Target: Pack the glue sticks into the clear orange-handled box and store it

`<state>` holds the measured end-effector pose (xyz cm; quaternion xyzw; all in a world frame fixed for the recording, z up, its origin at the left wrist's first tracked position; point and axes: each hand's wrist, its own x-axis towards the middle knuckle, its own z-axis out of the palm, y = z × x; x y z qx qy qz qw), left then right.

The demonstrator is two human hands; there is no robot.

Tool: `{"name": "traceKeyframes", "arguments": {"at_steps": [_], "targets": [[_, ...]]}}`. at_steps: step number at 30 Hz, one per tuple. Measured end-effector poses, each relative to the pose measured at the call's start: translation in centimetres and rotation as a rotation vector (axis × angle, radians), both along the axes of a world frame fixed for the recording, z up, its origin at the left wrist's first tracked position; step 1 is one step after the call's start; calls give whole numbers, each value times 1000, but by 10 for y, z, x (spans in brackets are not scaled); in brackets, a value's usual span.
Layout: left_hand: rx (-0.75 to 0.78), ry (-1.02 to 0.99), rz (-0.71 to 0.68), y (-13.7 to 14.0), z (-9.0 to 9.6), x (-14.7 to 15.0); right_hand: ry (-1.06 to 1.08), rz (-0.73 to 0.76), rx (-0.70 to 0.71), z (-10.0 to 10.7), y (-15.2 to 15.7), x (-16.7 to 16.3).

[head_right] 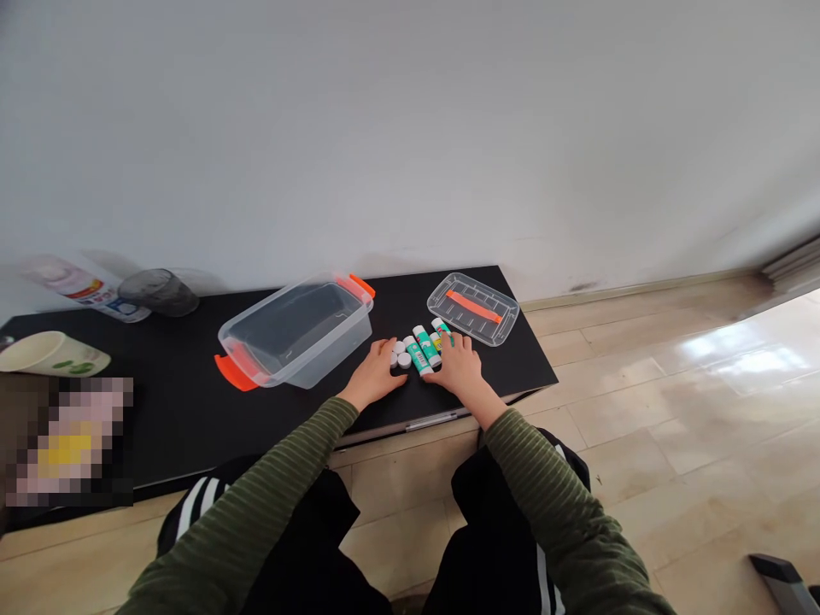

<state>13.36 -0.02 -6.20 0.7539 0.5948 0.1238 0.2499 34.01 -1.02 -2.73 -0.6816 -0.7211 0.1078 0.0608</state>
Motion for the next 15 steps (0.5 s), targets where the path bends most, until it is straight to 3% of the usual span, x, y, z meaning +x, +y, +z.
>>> {"name": "traceKeyframes", "arguments": {"at_steps": [6,15], "targets": [[106,-93,39,14,-22,10,39,42,41,-5,9,-8],[105,-102,52,27,-8,10,-15,66,-5,4,22,9]]}}
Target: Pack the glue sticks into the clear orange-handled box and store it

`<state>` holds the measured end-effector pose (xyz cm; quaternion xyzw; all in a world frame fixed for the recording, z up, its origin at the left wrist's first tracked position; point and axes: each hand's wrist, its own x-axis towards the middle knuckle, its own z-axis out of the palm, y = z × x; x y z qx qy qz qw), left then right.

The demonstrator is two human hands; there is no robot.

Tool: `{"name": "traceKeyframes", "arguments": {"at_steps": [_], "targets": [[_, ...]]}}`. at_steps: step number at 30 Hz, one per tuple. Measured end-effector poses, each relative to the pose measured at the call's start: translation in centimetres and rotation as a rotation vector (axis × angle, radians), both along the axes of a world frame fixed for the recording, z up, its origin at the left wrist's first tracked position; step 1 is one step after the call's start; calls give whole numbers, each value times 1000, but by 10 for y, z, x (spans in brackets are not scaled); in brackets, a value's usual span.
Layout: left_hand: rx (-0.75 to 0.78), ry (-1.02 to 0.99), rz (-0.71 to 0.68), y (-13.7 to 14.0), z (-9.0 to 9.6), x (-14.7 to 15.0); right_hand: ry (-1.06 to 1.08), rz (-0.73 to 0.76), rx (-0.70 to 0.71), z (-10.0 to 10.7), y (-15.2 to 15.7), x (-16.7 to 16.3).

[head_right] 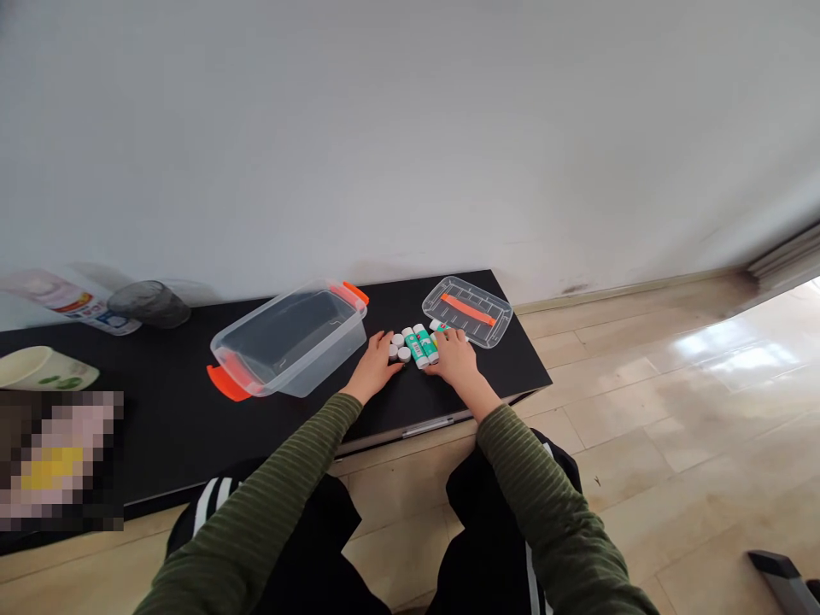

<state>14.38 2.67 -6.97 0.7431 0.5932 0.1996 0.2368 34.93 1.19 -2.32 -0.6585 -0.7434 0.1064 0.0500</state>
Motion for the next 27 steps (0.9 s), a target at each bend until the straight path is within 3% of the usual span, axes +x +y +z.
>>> {"name": "traceKeyframes", "arguments": {"at_steps": [6,9,11,13,15,17,19,21,23,25,27], "targets": [[93,42,-46,-19,29,-5,127,-35,22,19,-8,15],[128,13,-73,-36,47,-8,224,64,7,22,-18,7],[62,-20,-115,-49,57,-14,209,170,-69,24,-29,0],[-139,-98,-250,-60,69,-23,205,322,-240,29,-42,-3],[-476,-267,-520,-70,81,-36,296,518,-506,38,-55,-2],[-799,-487,-814,-77,93,-48,503,704,-761,51,-64,2],[-907,-717,-934,-81,102,-55,775,810,-882,64,-68,6],[-832,-994,-842,-78,105,-55,1083,812,-820,72,-66,7],[-755,-1198,-624,-70,103,-49,1380,693,-664,73,-60,6],[-791,-1215,-415,-56,97,-41,1521,481,-582,68,-50,2],[-890,-1113,-276,-42,90,-32,1464,262,-633,61,-38,-3]]}}
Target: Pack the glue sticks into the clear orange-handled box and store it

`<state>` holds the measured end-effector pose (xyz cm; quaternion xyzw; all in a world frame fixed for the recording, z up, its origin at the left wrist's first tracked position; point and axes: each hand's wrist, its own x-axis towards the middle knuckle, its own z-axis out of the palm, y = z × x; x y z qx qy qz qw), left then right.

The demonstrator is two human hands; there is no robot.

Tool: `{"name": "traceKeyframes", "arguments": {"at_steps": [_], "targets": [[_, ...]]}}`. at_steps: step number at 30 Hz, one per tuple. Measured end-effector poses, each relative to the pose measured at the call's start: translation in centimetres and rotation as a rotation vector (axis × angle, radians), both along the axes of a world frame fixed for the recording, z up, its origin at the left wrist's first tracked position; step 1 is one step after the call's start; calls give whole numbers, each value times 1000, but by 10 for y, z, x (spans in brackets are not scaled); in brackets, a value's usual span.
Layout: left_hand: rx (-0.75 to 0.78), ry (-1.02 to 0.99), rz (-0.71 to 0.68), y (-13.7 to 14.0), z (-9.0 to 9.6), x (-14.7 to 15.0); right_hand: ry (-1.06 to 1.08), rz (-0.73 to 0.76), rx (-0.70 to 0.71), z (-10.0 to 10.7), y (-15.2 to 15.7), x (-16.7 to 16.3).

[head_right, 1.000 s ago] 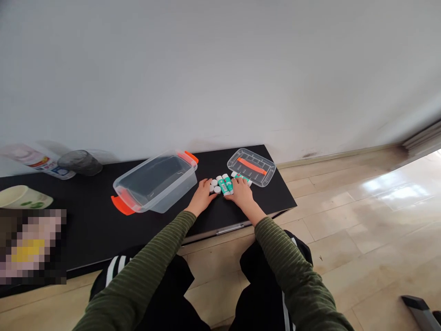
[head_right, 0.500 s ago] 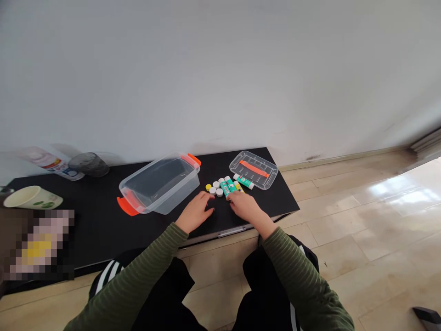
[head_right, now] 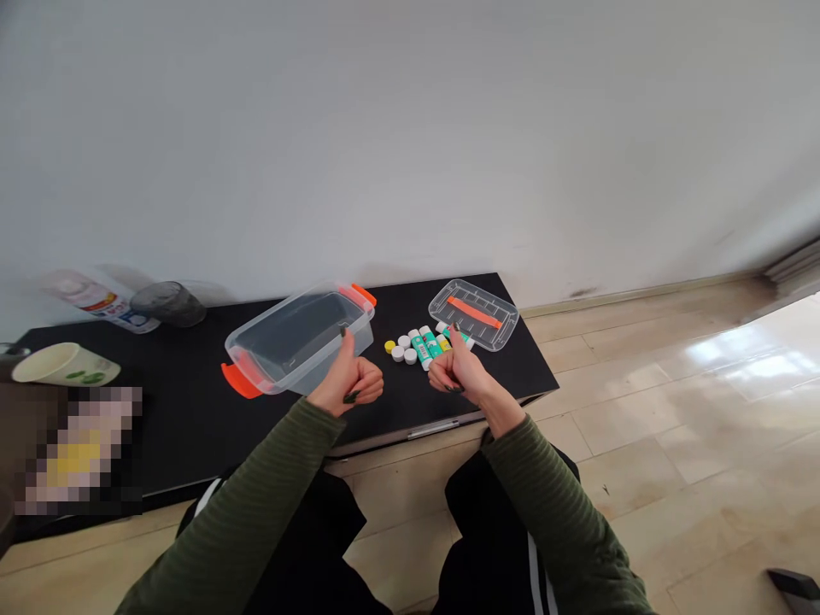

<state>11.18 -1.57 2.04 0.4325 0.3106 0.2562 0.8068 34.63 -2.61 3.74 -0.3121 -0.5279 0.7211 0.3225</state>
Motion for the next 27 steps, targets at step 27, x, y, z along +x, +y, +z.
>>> {"name": "traceKeyframes", "arguments": {"at_steps": [27], "targets": [[962,1338,174,43,-56,3,-1517,-207,318,-55,43,28]]}}
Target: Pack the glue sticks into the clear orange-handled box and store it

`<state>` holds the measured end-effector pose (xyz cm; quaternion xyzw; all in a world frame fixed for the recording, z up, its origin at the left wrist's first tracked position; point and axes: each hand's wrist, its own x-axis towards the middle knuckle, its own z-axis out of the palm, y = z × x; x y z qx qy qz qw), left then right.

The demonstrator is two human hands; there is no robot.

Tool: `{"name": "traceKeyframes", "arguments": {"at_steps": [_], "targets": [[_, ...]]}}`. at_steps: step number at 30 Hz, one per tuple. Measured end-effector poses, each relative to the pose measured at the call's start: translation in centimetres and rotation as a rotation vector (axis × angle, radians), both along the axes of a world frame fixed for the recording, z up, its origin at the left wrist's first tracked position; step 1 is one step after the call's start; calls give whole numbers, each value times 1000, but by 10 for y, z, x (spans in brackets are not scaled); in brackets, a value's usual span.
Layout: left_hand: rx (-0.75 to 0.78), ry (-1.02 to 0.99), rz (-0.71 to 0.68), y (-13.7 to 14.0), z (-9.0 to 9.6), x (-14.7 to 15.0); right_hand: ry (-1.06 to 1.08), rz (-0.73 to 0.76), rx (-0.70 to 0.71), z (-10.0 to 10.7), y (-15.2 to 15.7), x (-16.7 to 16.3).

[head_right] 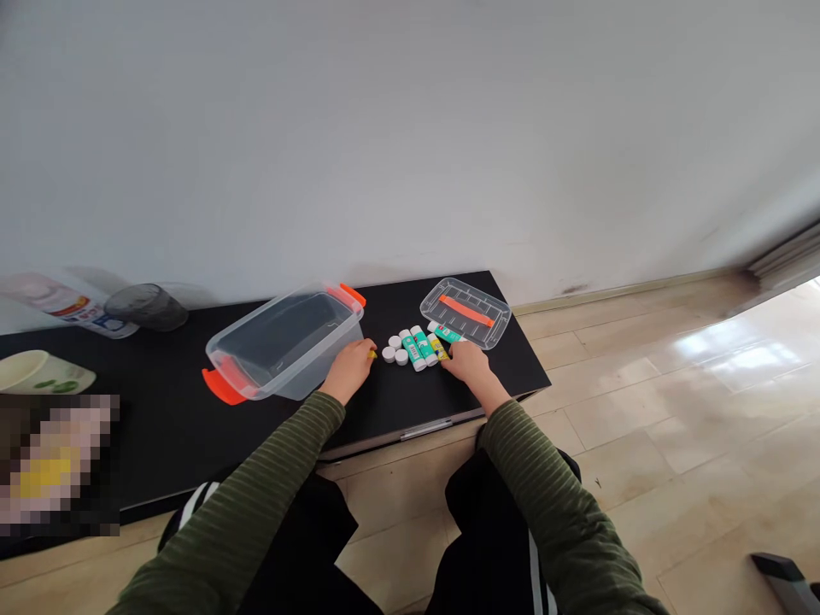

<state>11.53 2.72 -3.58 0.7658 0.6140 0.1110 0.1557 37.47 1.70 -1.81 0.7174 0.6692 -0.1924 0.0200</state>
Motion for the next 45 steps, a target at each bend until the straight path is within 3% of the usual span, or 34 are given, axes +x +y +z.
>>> {"name": "traceKeyframes", "arguments": {"at_steps": [4,6,8,13,15,17,21,28,36,45], "targets": [[58,-148,45,-5,12,-3,-47,-15,41,6,-1,-8],[38,-333,74,-7,18,-3,-27,-41,65,10,0,-7],[-84,-612,131,-11,24,-2,76,-97,86,15,1,-3],[-469,-1385,287,-20,36,6,772,-248,197,23,-10,-7],[-552,-1557,333,-21,40,8,1039,-196,183,23,-20,-17],[-598,-1655,378,-20,42,8,1164,-114,166,24,-29,-28],[-601,-1704,444,-20,47,7,1159,-28,192,24,-38,-41],[-547,-1707,399,-23,52,3,1067,1,287,19,-35,-37],[-508,-1673,333,-24,47,4,902,68,452,30,-41,-34],[-506,-1655,348,-23,42,5,951,36,404,27,-42,-36]]}}
